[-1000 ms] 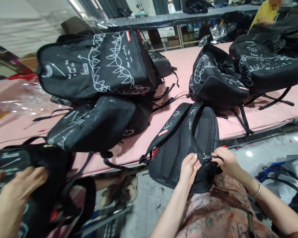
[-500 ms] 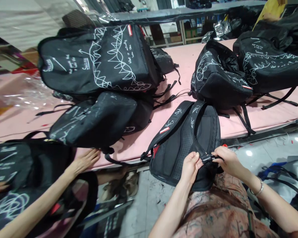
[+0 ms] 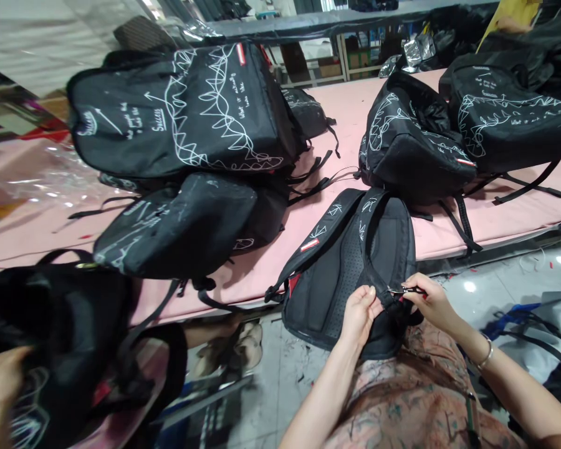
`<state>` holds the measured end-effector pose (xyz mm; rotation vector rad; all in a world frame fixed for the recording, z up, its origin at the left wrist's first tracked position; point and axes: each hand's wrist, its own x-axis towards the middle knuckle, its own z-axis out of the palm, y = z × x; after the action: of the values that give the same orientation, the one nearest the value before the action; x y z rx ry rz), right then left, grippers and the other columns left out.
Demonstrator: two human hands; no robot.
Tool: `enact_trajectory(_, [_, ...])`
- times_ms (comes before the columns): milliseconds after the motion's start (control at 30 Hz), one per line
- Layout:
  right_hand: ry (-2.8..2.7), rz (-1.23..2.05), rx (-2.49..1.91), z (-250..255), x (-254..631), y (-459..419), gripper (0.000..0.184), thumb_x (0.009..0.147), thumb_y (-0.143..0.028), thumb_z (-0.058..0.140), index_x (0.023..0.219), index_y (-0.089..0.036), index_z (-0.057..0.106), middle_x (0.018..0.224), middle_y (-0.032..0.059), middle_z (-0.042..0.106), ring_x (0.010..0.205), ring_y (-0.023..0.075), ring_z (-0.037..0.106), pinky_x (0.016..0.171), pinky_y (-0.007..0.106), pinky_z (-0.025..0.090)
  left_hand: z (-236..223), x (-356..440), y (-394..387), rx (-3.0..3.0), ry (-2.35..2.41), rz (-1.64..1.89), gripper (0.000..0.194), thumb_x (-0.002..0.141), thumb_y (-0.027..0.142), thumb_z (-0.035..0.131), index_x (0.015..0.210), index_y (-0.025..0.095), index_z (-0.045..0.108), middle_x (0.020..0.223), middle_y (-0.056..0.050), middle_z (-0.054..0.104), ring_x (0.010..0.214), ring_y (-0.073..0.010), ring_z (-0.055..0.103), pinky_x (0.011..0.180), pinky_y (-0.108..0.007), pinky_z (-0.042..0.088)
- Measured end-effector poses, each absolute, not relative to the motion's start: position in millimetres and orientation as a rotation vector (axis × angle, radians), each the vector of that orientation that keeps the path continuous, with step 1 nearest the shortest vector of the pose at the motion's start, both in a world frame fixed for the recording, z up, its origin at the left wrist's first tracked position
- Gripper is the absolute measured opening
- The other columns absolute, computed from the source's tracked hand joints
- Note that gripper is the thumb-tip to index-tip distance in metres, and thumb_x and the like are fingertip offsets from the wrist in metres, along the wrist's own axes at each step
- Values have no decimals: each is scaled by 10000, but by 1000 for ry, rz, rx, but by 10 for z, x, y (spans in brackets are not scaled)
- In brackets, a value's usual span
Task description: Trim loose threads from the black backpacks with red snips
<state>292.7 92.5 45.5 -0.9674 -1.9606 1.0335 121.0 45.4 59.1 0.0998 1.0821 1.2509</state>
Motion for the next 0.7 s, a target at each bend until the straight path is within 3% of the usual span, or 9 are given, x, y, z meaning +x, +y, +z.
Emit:
enact_trajectory(200, [-2196,827,-866,496,3005,938,115,866,-254,494,863,-152,549,850,52,571,802,137,502,718,261,384,590,1210,457,96,1083,1245,478,493,330,815,676,122,425,707,-47,614,646,-127,605,622,-238,501])
enact_trajectory(567, [-2334,591,-873,527,2928,916,238,902,-298,408,780,-149,548,823,52,572,784,145,479,715,266,343,616,1229,427,110,1126,1249,479,487,344,809,666,125,423,650,-13,578,574,-99,568,554,-208,462])
enact_trajectory(700, [-2165,795,-972,494,2900,889,185,873,-278,453,786,-151,556,815,52,575,780,141,502,726,265,368,609,1213,437,139,1150,1277,455,504,345,798,678,124,441,664,-13,580,578,-93,561,564,-206,457])
